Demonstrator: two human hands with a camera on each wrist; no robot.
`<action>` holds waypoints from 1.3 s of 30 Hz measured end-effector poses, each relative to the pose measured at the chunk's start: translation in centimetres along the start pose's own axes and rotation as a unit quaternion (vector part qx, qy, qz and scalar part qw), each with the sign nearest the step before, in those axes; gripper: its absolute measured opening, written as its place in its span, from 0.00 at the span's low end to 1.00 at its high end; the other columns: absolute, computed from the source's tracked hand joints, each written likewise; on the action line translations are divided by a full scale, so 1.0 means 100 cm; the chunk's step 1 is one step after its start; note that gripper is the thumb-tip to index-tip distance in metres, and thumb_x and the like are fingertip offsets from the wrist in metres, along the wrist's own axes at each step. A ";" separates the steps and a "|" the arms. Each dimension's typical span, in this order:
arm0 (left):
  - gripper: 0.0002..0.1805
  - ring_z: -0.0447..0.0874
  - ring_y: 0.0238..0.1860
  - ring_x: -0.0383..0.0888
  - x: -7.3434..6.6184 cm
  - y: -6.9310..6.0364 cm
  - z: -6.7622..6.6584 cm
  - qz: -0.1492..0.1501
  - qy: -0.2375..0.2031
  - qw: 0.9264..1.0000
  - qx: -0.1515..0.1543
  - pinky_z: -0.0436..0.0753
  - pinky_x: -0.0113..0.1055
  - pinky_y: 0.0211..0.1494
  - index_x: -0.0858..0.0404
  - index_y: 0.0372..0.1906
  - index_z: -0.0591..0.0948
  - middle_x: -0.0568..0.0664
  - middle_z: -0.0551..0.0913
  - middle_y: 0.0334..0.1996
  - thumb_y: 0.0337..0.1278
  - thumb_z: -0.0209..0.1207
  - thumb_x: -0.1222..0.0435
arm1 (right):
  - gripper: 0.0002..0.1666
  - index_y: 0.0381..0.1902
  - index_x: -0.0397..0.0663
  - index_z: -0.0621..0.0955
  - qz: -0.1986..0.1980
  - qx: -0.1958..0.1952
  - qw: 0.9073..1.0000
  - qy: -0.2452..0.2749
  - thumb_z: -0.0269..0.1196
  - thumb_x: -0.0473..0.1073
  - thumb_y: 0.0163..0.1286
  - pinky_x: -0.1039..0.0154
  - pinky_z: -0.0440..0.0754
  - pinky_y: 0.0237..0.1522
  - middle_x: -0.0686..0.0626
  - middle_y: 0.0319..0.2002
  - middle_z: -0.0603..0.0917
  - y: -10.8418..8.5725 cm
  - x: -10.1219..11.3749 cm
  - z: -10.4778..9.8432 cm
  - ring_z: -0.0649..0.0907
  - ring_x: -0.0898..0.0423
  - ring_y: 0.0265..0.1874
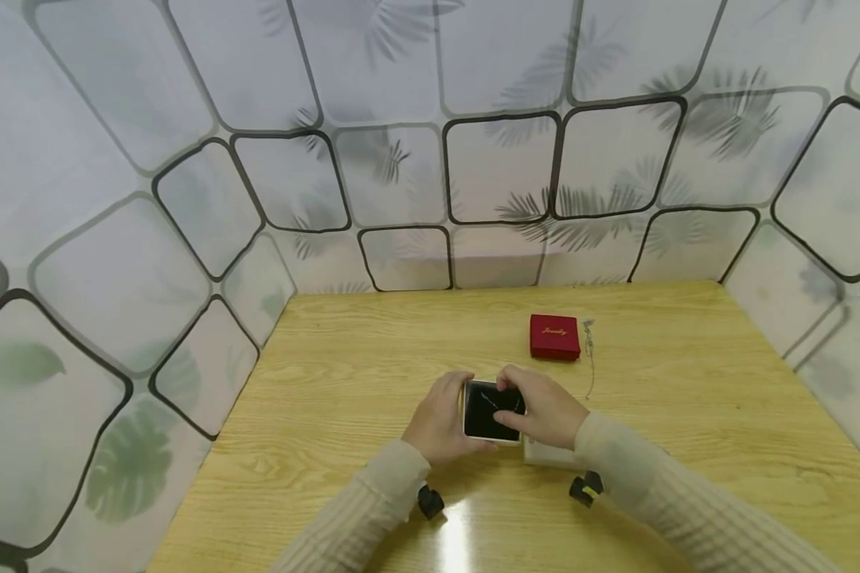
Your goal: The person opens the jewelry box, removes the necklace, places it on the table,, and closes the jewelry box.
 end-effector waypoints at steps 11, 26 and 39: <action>0.59 0.72 0.57 0.42 0.010 -0.007 0.003 -0.034 -0.051 0.997 0.049 0.74 0.40 0.61 0.61 0.70 0.60 0.47 0.71 0.59 0.29 0.79 0.48 | 0.12 0.42 0.54 0.73 0.029 0.014 0.994 0.106 0.65 0.46 0.67 0.63 0.77 0.35 0.56 0.34 0.80 0.003 -0.006 0.000 0.77 0.58 0.32; 0.67 0.66 0.63 0.49 0.019 -0.014 0.001 -0.094 0.010 0.987 0.131 0.71 0.44 0.64 0.63 0.74 0.56 0.55 0.65 0.66 0.27 0.72 0.35 | 0.12 0.44 0.49 0.74 0.035 0.002 0.986 0.165 0.64 0.45 0.68 0.62 0.78 0.39 0.53 0.34 0.80 0.007 0.001 -0.019 0.78 0.54 0.34; 0.16 0.84 0.42 0.40 -0.008 -0.004 -0.023 -0.044 -0.337 0.938 0.066 0.82 0.33 0.43 0.66 0.59 0.74 0.54 0.83 0.46 0.71 0.51 0.64 | 0.16 0.49 0.53 0.75 -0.034 -0.044 0.993 0.102 0.65 0.49 0.67 0.60 0.80 0.40 0.53 0.44 0.79 0.008 0.011 -0.019 0.77 0.56 0.40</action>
Point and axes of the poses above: each hand's wrist, its own y-axis towards the middle knuckle, its own z-axis out of the palm, x = y × z, the point moved 3 cm from there along y, towards the middle knuckle
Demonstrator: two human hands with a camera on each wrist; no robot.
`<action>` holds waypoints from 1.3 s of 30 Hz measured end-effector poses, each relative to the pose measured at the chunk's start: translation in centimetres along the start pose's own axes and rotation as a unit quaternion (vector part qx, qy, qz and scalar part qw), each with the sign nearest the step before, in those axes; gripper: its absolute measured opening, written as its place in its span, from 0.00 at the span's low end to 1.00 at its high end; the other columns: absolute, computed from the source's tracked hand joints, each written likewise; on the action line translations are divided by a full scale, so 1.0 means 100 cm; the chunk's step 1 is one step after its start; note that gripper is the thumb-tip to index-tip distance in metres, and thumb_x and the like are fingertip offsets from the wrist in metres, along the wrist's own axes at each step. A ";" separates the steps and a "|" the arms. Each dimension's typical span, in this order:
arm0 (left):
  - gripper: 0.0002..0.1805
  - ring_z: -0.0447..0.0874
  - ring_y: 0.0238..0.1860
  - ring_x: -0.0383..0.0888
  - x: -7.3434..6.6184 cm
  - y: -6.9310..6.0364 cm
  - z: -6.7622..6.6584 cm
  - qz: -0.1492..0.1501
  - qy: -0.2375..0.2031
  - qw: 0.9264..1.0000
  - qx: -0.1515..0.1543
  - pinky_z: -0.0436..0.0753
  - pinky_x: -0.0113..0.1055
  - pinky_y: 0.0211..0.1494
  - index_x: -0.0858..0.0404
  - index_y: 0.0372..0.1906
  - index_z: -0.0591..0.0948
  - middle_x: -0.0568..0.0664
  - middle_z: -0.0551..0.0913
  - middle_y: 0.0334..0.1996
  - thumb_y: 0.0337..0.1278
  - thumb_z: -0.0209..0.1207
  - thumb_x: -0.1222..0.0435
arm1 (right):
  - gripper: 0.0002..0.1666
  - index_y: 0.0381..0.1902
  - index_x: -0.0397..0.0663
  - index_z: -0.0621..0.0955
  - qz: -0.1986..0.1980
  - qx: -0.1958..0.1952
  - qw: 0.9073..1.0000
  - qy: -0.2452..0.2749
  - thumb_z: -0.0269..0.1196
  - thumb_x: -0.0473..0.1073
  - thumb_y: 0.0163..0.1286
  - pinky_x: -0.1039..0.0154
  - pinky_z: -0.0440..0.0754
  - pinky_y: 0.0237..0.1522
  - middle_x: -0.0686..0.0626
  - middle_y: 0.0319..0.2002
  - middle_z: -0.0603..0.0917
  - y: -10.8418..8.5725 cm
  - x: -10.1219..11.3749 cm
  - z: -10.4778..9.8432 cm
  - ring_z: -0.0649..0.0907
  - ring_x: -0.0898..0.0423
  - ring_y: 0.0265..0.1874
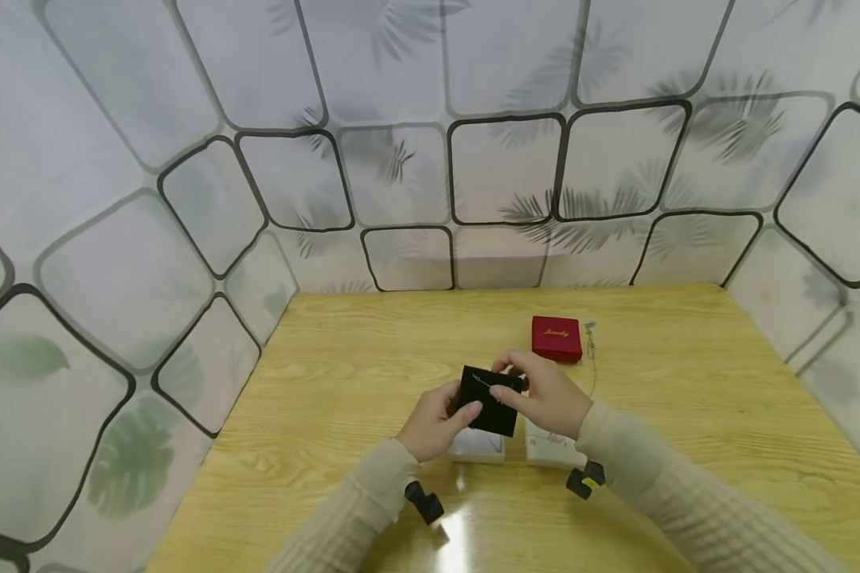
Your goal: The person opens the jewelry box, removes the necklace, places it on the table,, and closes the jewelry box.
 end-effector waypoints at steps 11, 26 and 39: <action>0.14 0.83 0.35 0.49 -0.033 -0.007 -0.005 -0.005 -0.031 0.999 -0.026 0.82 0.33 0.37 0.72 0.54 0.76 0.58 0.83 0.40 0.71 0.51 0.68 | 0.24 0.46 0.49 0.82 -0.203 -0.088 0.954 -0.203 0.75 0.50 0.53 0.49 0.76 0.52 0.42 0.57 0.72 -0.003 0.005 0.001 0.73 0.47 0.52; 0.12 0.81 0.30 0.42 -0.029 -0.011 -0.002 -0.007 -0.014 0.999 -0.031 0.82 0.34 0.35 0.71 0.50 0.77 0.59 0.84 0.36 0.70 0.52 0.68 | 0.09 0.34 0.45 0.78 -0.245 -0.086 0.935 -0.242 0.69 0.37 0.60 0.63 0.80 0.38 0.50 0.36 0.78 0.006 0.012 0.002 0.76 0.56 0.35; 0.08 0.70 0.23 0.33 -0.030 -0.017 -0.001 0.006 0.028 1.000 -0.008 0.72 0.26 0.27 0.69 0.44 0.78 0.50 0.78 0.27 0.69 0.53 0.67 | 0.01 0.39 0.45 0.77 -0.113 -0.063 0.977 -0.171 0.58 0.37 0.71 0.64 0.77 0.25 0.52 0.30 0.81 0.046 0.008 -0.046 0.75 0.64 0.21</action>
Point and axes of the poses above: each hand's wrist, its own y-axis towards the middle knuckle, its own z-axis out of the palm, x = y × z, the point moved 3 cm from there along y, towards the middle knuckle
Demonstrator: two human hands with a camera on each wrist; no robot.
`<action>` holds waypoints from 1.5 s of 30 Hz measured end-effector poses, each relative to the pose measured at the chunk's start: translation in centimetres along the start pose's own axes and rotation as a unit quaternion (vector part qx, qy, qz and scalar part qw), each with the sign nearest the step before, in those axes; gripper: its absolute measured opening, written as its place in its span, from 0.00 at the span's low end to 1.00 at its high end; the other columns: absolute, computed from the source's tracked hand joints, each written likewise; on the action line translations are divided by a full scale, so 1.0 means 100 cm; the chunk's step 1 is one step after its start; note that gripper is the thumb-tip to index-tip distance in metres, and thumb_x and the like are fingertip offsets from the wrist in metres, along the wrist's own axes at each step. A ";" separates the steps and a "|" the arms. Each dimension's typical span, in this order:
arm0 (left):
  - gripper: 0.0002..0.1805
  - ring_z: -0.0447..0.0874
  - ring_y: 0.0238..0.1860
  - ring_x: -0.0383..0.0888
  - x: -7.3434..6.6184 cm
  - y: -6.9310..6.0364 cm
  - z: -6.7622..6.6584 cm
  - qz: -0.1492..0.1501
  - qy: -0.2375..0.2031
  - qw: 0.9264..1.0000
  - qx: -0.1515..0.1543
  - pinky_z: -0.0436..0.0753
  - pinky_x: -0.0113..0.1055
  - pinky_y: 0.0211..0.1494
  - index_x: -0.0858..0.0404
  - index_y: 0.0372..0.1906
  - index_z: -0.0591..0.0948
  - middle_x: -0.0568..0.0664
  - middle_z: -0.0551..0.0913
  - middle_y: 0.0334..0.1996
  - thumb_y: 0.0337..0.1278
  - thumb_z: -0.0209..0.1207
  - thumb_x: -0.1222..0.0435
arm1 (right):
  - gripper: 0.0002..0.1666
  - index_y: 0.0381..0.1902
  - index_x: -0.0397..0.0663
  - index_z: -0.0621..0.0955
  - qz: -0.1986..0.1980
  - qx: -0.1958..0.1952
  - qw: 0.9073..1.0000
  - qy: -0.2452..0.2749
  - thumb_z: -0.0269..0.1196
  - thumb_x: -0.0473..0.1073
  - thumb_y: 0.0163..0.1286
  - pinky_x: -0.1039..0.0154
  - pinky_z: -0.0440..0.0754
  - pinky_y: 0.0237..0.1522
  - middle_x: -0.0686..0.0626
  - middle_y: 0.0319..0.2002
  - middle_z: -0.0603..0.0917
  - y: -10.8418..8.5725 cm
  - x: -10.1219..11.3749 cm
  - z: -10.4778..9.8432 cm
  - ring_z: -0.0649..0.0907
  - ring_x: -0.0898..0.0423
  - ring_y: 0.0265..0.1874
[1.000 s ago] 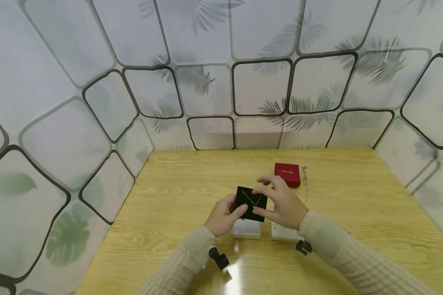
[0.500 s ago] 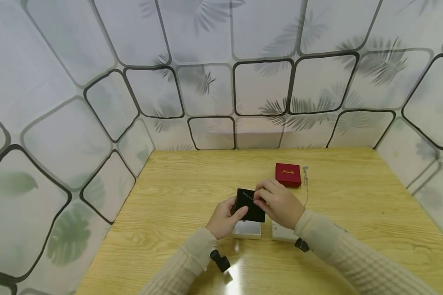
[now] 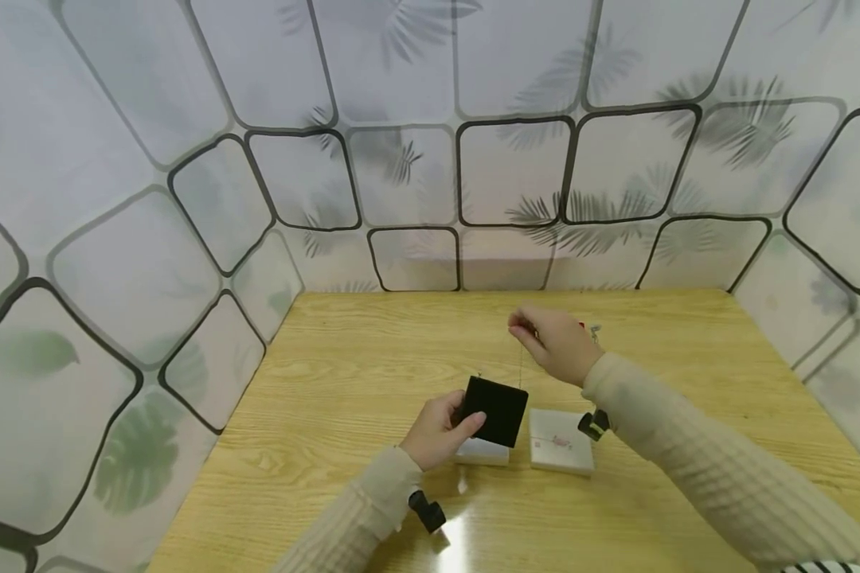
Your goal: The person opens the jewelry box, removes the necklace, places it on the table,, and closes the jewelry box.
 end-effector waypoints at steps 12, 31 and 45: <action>0.06 0.65 0.19 0.31 0.003 -0.002 0.001 0.000 0.027 1.000 0.012 0.67 0.24 0.25 0.68 0.37 0.76 0.46 0.71 0.21 0.69 0.54 0.67 | 0.08 0.46 0.41 0.76 0.129 -0.007 0.991 0.039 0.55 0.38 0.74 0.61 0.76 0.29 0.45 0.32 0.81 0.042 -0.048 -0.029 0.78 0.54 0.26; 0.08 0.62 0.16 0.31 0.004 -0.001 -0.002 -0.001 0.045 0.999 0.005 0.66 0.24 0.23 0.68 0.34 0.75 0.46 0.68 0.18 0.69 0.54 0.67 | 0.08 0.44 0.43 0.80 0.258 0.022 0.965 0.034 0.57 0.37 0.70 0.53 0.77 0.44 0.43 0.42 0.82 0.087 -0.105 -0.005 0.80 0.49 0.41; 0.09 0.60 0.13 0.31 0.010 -0.001 -0.002 -0.011 0.051 0.999 0.004 0.64 0.23 0.20 0.69 0.33 0.74 0.46 0.68 0.17 0.69 0.54 0.67 | 0.06 0.42 0.44 0.81 0.256 0.038 0.966 0.023 0.59 0.37 0.70 0.51 0.78 0.45 0.43 0.42 0.83 0.081 -0.111 0.003 0.81 0.48 0.41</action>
Point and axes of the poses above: each hand's wrist, its own y-axis towards the middle knuckle, its own z-axis out of the palm, x = y × z, the point moved 3 cm from there along y, towards the middle knuckle
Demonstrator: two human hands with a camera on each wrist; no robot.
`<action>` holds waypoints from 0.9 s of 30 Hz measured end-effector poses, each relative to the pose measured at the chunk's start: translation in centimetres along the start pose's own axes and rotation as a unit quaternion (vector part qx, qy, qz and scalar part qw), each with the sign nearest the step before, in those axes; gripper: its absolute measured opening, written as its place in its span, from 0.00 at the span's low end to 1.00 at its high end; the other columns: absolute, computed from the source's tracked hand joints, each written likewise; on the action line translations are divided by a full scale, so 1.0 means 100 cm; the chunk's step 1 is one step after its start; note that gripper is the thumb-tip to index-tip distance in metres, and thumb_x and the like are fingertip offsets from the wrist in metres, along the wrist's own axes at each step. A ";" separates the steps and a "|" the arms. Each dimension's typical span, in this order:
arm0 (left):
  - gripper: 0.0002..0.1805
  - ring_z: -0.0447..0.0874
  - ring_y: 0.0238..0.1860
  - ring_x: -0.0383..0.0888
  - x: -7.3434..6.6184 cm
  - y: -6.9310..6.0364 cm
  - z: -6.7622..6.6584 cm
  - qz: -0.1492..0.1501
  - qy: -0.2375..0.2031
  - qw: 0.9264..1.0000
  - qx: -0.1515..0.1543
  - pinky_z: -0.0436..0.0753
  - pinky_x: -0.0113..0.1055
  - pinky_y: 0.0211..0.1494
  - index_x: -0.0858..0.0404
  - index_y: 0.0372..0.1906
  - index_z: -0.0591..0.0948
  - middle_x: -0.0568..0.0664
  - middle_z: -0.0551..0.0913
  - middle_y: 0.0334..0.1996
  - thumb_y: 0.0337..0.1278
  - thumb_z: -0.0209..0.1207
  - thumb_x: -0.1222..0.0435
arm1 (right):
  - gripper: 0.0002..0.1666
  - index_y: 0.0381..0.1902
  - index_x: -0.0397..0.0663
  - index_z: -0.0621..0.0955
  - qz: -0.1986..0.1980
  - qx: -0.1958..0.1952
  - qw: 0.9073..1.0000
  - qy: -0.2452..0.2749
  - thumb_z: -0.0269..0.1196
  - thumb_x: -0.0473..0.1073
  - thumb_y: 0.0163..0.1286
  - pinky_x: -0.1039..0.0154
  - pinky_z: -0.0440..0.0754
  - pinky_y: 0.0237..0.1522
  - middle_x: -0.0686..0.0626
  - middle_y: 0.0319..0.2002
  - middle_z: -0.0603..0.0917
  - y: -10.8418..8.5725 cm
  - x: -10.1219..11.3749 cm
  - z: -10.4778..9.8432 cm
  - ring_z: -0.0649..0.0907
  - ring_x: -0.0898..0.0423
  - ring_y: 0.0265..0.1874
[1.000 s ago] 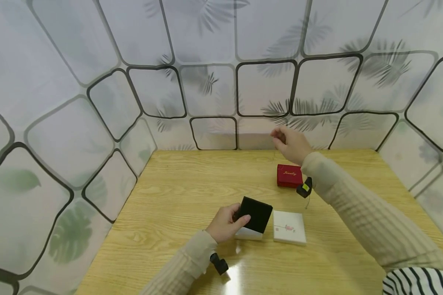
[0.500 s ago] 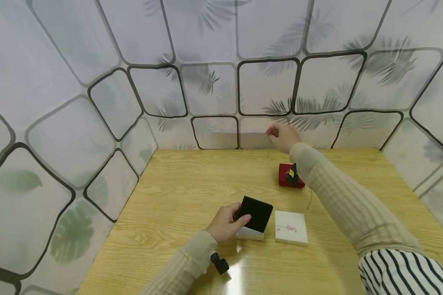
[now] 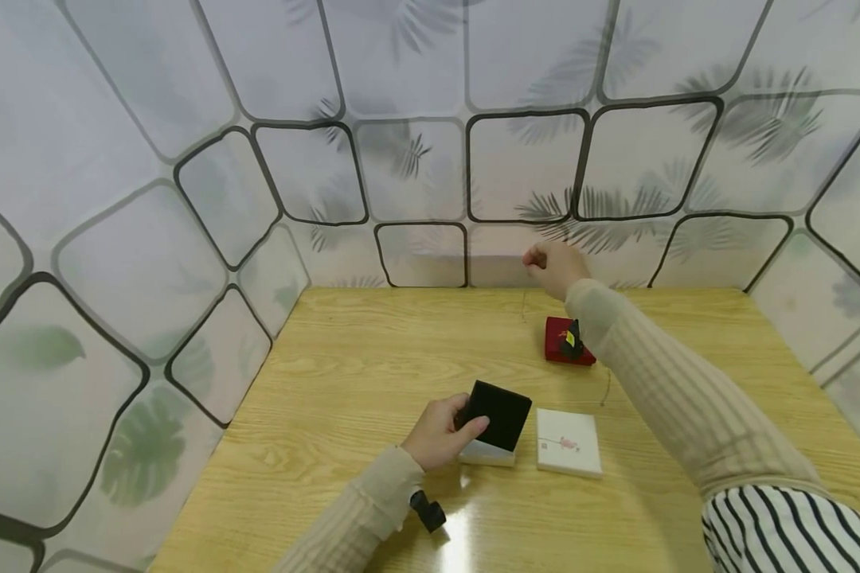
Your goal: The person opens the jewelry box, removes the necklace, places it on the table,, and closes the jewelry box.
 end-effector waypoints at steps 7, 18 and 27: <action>0.08 0.66 0.16 0.32 0.032 0.005 0.010 -0.011 -0.004 1.000 0.001 0.69 0.25 0.22 0.62 0.42 0.78 0.43 0.73 0.21 0.69 0.54 0.61 | 0.06 0.42 0.46 0.81 -0.039 0.089 0.995 -0.032 0.61 0.37 0.68 0.53 0.79 0.43 0.47 0.38 0.84 -0.032 -0.007 0.026 0.82 0.51 0.37; 0.11 0.72 0.19 0.34 0.037 0.003 0.011 -0.012 -0.003 1.000 -0.004 0.74 0.27 0.25 0.60 0.43 0.79 0.44 0.78 0.25 0.68 0.55 0.56 | 0.13 0.45 0.42 0.81 -0.008 0.218 0.976 -0.025 0.66 0.36 0.62 0.59 0.79 0.40 0.52 0.33 0.80 -0.087 -0.018 0.077 0.78 0.56 0.33; 0.10 0.73 0.22 0.35 0.028 0.001 0.010 -0.030 -0.004 0.999 -0.018 0.74 0.27 0.28 0.65 0.48 0.79 0.51 0.83 0.32 0.69 0.55 0.65 | 0.13 0.41 0.44 0.81 0.002 0.268 0.963 -0.031 0.69 0.34 0.56 0.63 0.78 0.32 0.51 0.28 0.79 -0.096 -0.023 0.102 0.77 0.56 0.28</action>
Point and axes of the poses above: each hand's wrist, its own y-axis towards the middle knuckle, its own z-axis out of the palm, x = y × z, the point moved 3 cm from there along y, towards the middle knuckle
